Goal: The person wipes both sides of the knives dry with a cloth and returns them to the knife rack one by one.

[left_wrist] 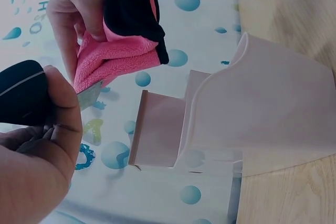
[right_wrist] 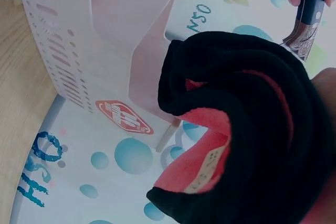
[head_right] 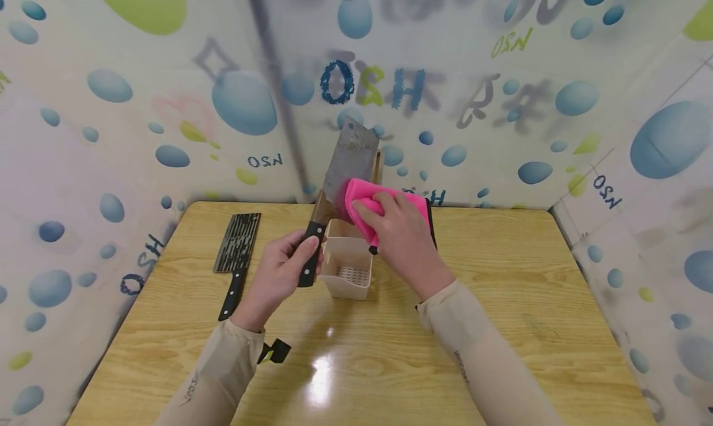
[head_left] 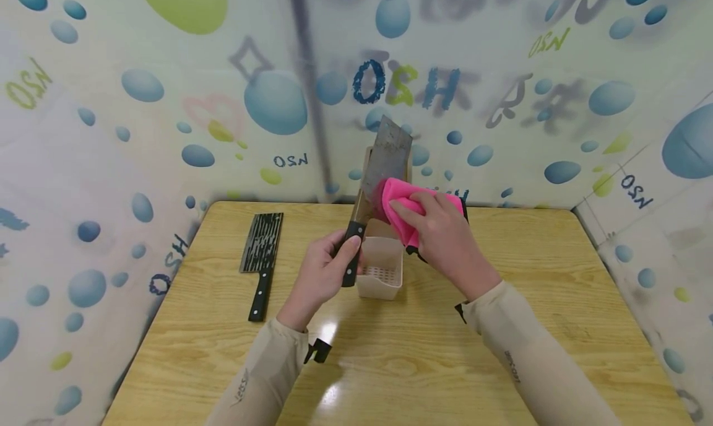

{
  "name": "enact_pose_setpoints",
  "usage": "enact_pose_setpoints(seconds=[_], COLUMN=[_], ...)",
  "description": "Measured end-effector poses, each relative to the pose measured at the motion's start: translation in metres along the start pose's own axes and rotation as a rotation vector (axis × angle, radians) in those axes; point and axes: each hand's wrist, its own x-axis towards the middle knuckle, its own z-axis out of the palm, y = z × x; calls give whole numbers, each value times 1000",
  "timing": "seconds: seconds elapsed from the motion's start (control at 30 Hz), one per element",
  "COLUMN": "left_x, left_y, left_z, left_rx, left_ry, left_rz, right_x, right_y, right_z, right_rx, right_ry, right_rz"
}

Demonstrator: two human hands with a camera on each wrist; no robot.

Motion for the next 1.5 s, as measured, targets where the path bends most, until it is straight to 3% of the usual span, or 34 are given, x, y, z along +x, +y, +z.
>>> enact_pose_setpoints(seconds=[0.33, 1.13, 1.5], left_x=[0, -5, -5], left_y=[3, -1, -4], left_z=[-2, -9, -13], left_rx=[-15, 6, 9], left_ry=[-2, -82, -78], left_rz=[-5, 31, 4], right_x=[-3, 4, 6], right_y=[-5, 10, 4], right_z=[-3, -9, -10], right_rx=[26, -9, -20], right_ry=[-5, -23, -20], right_rz=[-37, 1, -62])
